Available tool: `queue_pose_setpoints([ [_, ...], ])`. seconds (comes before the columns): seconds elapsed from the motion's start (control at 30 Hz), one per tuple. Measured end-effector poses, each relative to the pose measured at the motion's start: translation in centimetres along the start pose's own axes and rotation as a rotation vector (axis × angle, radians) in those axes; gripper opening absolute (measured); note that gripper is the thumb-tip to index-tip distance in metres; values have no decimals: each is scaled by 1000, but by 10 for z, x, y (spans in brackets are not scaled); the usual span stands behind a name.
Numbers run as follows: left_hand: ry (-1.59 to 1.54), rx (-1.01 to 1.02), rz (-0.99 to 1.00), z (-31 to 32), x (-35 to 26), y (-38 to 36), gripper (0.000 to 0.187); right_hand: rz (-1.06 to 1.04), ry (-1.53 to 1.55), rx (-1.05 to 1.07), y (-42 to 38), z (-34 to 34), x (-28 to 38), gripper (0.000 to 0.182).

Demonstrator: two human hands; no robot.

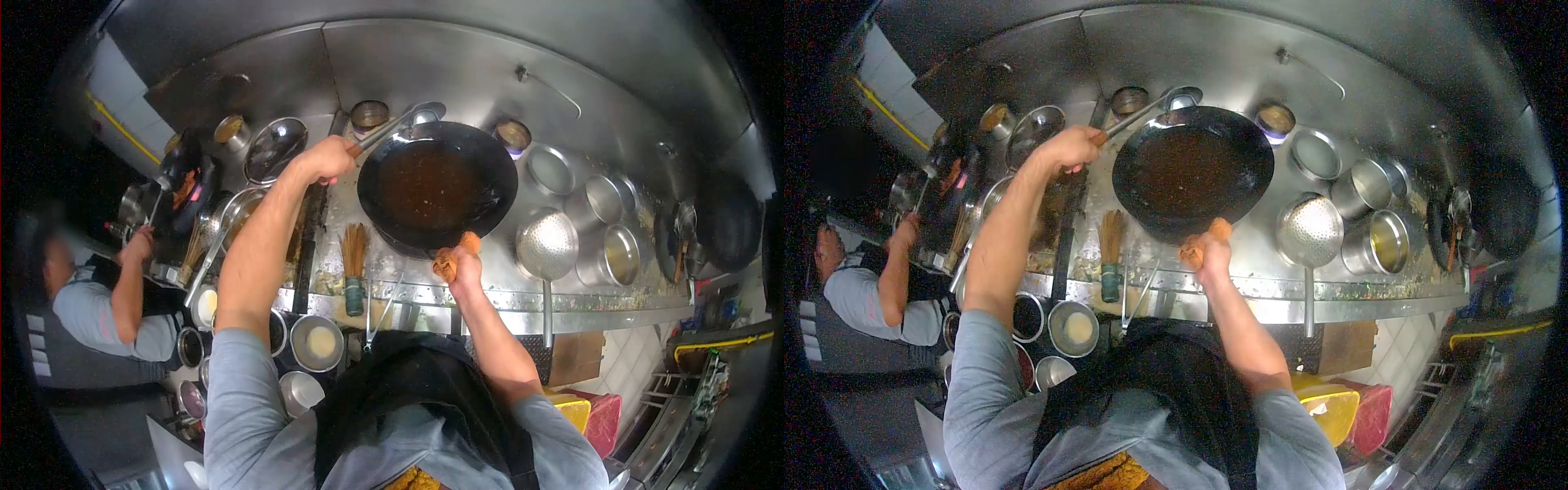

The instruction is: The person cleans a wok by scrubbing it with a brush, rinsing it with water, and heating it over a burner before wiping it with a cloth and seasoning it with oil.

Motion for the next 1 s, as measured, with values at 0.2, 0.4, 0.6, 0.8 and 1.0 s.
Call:
queue_pose_setpoints([
  [0.2,-45,-56,-41,-48,10,-23,33,21,38,50,-3,38,0,29],
  [0.4,-60,-139,-50,-107,29,-41,34,-1,27,152,-10,102,3,31],
  [0.6,-122,-206,-91,-153,50,-59,32,-4,3,182,-20,173,2,19],
  [0.8,-141,-307,-108,-185,73,-59,31,-111,-40,281,-3,234,-6,22],
  [1.0,-192,-313,-115,-195,97,-42,24,-201,-94,196,13,270,-11,20],
])
Point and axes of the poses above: each hand's wrist, its own y-axis towards the middle knuckle, its own z-axis out of the palm, x = y × z, the point moved 9 cm from there along y, towards the middle knuckle, and after that the axes turned 5 degrees about -x, right-handed, at the moved point
